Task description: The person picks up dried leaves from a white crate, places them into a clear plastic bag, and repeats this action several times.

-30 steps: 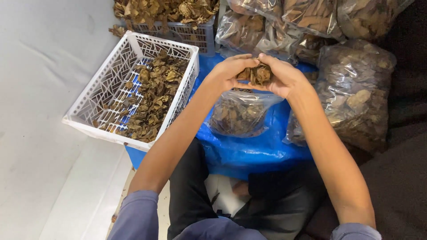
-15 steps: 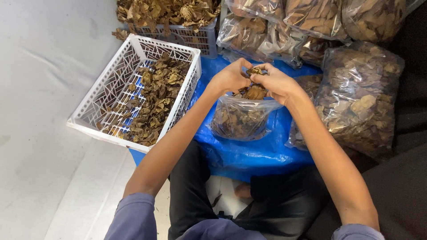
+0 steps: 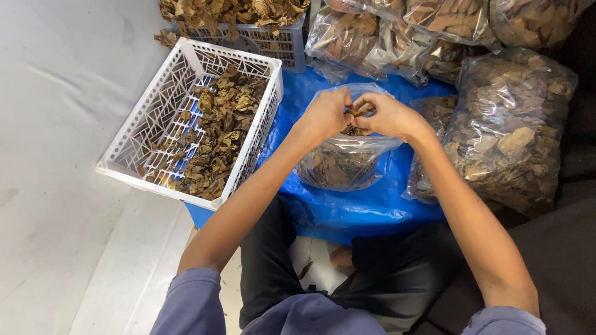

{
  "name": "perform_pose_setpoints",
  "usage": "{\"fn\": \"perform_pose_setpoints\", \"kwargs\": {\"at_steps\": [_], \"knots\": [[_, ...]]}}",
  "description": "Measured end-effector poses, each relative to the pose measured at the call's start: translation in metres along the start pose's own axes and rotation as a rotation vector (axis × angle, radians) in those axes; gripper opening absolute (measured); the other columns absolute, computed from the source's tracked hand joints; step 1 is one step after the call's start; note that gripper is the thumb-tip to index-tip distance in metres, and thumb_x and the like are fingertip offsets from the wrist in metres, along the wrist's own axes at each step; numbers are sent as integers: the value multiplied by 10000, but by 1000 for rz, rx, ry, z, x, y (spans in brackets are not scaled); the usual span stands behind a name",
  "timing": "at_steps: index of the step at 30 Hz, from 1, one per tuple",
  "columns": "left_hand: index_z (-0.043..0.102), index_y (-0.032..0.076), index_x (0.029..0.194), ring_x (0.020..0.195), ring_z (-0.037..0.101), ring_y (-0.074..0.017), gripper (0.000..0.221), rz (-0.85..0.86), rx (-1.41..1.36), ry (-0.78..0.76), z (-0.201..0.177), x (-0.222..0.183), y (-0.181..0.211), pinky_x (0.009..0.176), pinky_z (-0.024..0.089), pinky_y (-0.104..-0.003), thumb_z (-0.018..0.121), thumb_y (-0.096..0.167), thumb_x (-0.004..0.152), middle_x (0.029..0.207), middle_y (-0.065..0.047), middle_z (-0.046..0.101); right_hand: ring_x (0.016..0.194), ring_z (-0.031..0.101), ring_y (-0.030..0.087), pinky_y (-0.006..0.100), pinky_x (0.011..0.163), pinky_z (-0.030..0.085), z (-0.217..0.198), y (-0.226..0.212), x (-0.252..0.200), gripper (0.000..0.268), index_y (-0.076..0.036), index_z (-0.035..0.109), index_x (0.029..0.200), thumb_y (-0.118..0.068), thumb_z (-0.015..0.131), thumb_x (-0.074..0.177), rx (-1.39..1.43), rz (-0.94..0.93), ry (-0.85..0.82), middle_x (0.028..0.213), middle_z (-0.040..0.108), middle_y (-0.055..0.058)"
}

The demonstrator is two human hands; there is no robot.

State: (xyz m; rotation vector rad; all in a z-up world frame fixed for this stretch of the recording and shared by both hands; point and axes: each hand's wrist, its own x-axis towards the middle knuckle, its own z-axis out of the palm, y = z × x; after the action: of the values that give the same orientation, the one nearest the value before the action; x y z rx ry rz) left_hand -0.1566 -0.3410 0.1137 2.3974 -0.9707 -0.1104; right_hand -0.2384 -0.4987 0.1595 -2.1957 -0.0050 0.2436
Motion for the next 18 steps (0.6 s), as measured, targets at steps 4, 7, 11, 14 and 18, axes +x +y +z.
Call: {"fn": "perform_pose_setpoints", "kwargs": {"at_steps": [4,7,11,14,18], "knots": [[620,23,1145,908,752,-415,252,-19,-14,-43,2,-6,3,635,649,-497,690,177,958,1033,-255,720,881,734,354,504,711,616,-5,-10,-10,347,32,650,1242,-122,682,932,-173,33,-46,1107,660,312],[628,5,1210,941,743,-442,268,-23,-50,-85,3,-6,3,657,645,-512,635,130,973,1062,-280,719,854,745,345,482,677,618,-10,-21,-22,364,26,656,1246,-155,692,933,-242,51,-48,1086,690,296],[602,2,1270,1010,716,-499,329,-6,-130,-78,-3,-15,13,731,638,-546,626,30,944,1118,-294,703,909,755,362,511,704,626,-17,-17,-29,319,-28,685,1240,-139,669,941,-280,43,-22,1172,692,272],[585,9,1291,1068,691,-513,378,0,-162,-124,-14,-27,24,788,628,-592,672,37,925,1143,-309,685,997,739,391,541,771,604,-23,-32,-40,297,-12,692,1218,-66,645,929,-237,42,1,1228,686,277],[591,85,1287,1103,691,-468,399,-19,-160,-116,-1,-16,15,823,628,-566,706,60,905,1185,-255,690,1030,727,396,555,793,598,-22,-33,-38,306,-21,684,1226,-45,627,926,-207,17,13,1263,680,270]]}}
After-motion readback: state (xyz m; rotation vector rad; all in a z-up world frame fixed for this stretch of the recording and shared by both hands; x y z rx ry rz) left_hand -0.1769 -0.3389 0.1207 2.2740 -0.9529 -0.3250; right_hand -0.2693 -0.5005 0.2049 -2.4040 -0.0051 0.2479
